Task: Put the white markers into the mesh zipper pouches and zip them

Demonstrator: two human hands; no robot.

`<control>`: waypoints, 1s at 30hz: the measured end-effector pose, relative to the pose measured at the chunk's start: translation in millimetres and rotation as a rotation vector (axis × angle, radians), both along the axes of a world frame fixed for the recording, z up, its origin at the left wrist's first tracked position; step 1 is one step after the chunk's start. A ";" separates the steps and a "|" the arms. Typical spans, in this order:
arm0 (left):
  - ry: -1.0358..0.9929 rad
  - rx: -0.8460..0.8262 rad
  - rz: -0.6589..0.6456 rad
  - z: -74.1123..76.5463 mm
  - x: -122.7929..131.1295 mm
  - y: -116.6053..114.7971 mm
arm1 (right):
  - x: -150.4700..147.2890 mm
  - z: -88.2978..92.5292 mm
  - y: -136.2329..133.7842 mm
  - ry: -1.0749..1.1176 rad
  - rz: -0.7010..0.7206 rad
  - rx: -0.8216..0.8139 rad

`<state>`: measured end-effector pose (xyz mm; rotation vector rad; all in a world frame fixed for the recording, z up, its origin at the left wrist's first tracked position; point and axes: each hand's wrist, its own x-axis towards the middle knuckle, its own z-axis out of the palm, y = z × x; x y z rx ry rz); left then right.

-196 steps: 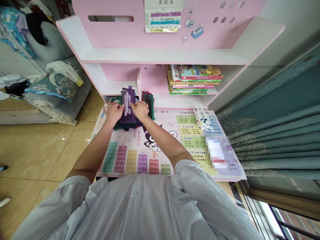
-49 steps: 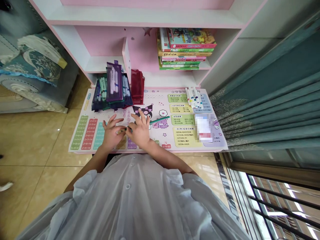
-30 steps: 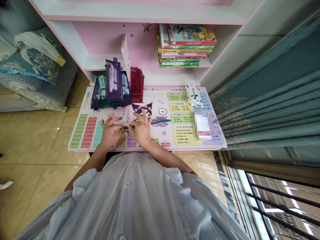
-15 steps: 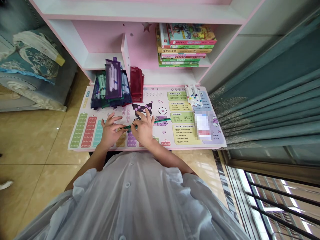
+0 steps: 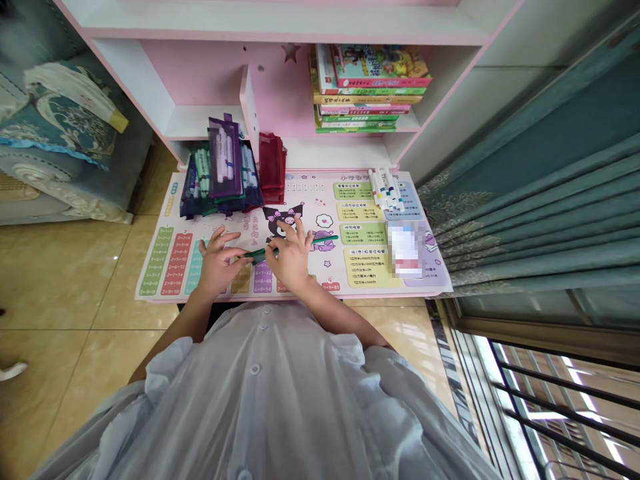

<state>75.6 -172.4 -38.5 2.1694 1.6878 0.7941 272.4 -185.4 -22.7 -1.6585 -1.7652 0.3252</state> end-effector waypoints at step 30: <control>-0.009 0.001 0.016 4.3 -7.1 -2.1 | 19.9 -1.0 5.4 0.030 -0.082 -0.012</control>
